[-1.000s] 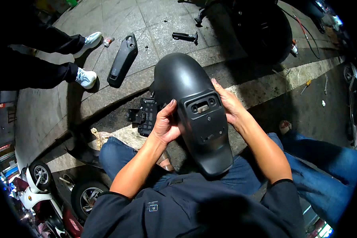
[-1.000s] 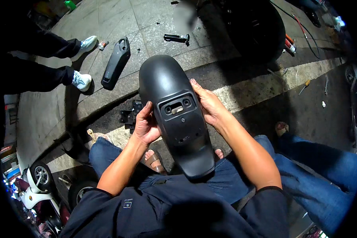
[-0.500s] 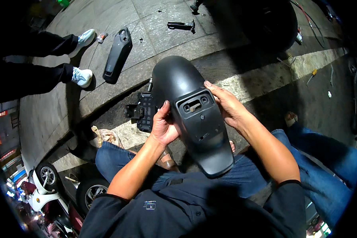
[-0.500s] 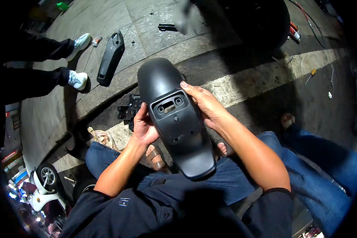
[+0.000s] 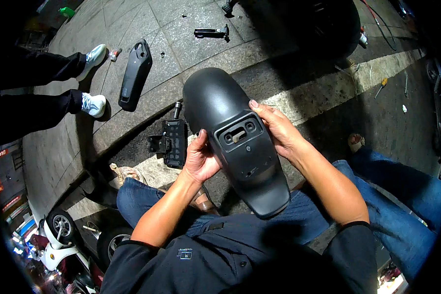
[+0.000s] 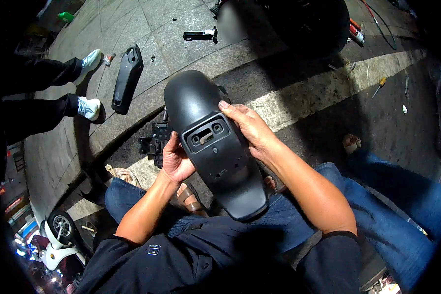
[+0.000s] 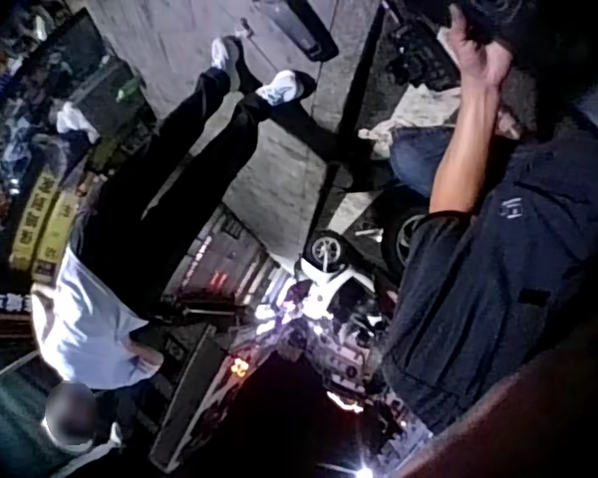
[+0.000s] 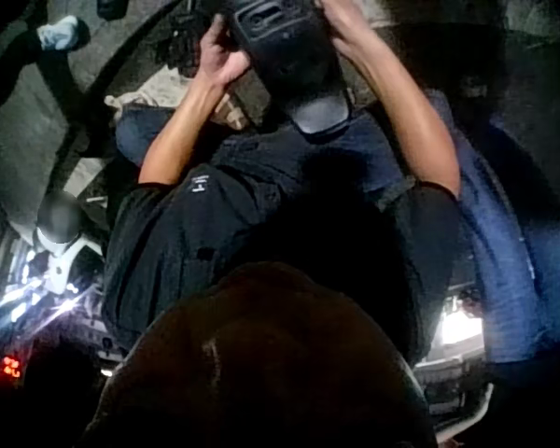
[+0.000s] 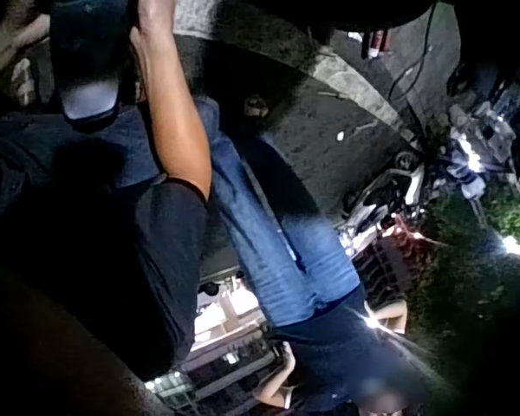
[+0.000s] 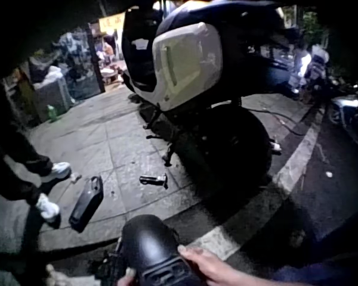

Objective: The person disassembles the rear fender and license plate bracket of a scooter, retrieves a container of screws, and then reassembles the tail light and bracket components onto the fender using a power screwdriver.

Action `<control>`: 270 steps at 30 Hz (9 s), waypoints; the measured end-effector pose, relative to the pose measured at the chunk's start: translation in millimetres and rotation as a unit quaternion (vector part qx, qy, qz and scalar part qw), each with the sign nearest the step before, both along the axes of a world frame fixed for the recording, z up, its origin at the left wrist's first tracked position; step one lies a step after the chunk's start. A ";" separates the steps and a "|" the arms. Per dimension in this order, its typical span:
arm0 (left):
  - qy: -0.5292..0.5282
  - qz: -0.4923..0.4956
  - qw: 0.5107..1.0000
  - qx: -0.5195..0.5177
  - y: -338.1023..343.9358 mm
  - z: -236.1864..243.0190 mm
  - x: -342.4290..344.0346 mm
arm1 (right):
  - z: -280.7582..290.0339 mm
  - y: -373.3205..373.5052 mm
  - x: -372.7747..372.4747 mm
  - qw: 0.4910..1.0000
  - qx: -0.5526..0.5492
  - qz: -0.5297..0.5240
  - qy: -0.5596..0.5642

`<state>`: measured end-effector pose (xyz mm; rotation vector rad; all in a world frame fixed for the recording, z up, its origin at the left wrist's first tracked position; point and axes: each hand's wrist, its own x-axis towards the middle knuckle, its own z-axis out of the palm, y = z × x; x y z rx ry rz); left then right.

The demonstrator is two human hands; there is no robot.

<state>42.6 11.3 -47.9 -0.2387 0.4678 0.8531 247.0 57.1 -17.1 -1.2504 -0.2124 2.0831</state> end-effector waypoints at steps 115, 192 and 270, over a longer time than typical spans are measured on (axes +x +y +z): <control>0.111 0.367 0.889 0.251 -20.7 168.7 -193.8 | 199.2 -33.5 -32.9 0.825 0.459 -0.093 -0.316; 0.216 0.234 0.914 0.253 47.8 106.3 -66.7 | 62.2 4.2 -70.7 0.941 0.276 -0.104 -0.165; 0.093 0.143 0.974 0.147 27.0 93.3 -80.0 | 100.9 1.0 -25.4 0.873 0.459 -0.012 -0.165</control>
